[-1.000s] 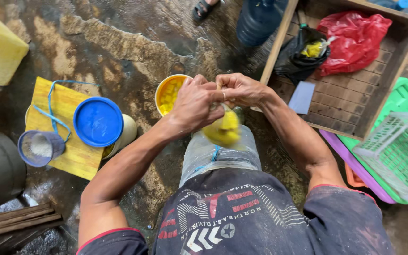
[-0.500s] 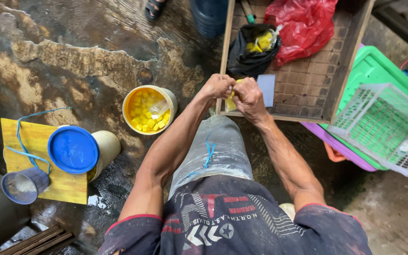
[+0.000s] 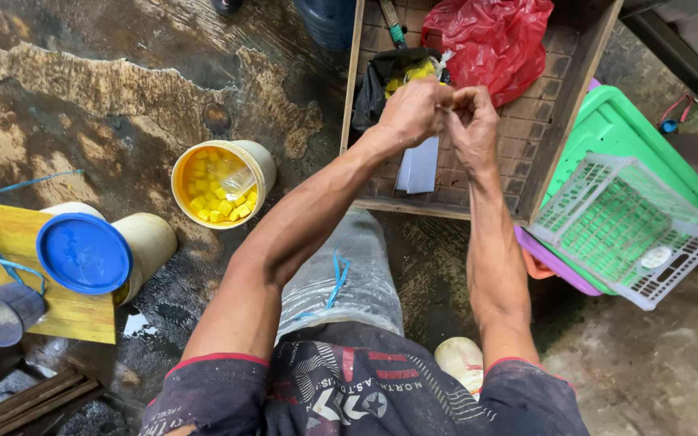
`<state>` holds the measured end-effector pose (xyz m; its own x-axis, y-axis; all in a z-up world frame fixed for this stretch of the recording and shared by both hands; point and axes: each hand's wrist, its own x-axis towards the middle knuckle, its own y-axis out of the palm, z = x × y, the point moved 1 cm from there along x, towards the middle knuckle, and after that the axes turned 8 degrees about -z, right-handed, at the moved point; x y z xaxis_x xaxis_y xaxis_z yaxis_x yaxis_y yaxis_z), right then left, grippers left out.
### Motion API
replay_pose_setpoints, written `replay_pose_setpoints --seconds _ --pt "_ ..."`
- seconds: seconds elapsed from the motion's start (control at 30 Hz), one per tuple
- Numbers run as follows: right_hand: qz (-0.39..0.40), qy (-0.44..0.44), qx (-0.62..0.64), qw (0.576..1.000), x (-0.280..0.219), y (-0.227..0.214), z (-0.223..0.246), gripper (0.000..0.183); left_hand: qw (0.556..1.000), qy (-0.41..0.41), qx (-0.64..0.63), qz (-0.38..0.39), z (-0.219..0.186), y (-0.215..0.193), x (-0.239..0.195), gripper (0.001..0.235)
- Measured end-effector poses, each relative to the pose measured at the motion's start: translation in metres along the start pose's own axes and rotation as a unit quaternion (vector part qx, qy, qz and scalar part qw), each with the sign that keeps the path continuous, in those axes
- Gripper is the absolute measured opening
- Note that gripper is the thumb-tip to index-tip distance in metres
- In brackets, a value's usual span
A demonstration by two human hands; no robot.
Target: The person scoops yellow fruit chunks from a white bucket into clear plastic bags, ties each bag, and places them into a wooden crate. The person then walks to a different area and places a banknote into a black plastic bag hanging on a wall.
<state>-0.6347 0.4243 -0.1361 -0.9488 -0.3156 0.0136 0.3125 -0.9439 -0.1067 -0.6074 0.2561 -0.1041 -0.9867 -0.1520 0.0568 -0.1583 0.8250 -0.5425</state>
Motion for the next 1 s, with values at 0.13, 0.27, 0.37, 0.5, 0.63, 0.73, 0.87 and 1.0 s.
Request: replay_pose_setpoints --seconds 0.13,0.27,0.37,0.5,0.63,0.73,0.87,1.0 --pt "-0.098 -0.065 -0.155 0.981 0.019 0.019 -0.024 0.013 1.000 -0.018 -0.015 -0.020 0.000 0.004 0.008 0.022" --pt "-0.103 -0.209 -0.242 0.942 0.040 0.031 -0.028 0.015 0.994 -0.086 -0.054 -0.042 0.022 0.015 0.020 0.021" --pt "-0.037 -0.162 -0.206 0.964 0.062 0.024 -0.030 0.013 0.991 -0.088 -0.085 -0.047 0.056 0.022 0.048 0.022" --pt "0.073 -0.109 -0.158 0.979 0.075 0.020 -0.037 0.012 0.992 -0.090 0.016 0.081 0.101 0.026 0.079 0.013" --pt "0.080 -0.087 -0.181 0.976 0.073 0.034 -0.059 0.015 0.983 -0.114 0.060 0.134 0.120 0.024 0.085 0.014" --pt "0.076 -0.061 -0.163 0.982 0.066 0.046 -0.085 0.021 0.994 -0.066 0.072 0.058 0.123 0.015 0.081 0.015" --pt "0.091 -0.065 -0.234 0.966 0.058 0.059 -0.118 0.025 0.997 -0.048 -0.017 -0.053 0.129 -0.002 0.035 0.015" --pt "0.124 -0.053 -0.299 0.945 0.059 0.069 -0.117 0.038 0.966 -0.174 -0.081 -0.172 0.160 -0.003 -0.083 0.018"
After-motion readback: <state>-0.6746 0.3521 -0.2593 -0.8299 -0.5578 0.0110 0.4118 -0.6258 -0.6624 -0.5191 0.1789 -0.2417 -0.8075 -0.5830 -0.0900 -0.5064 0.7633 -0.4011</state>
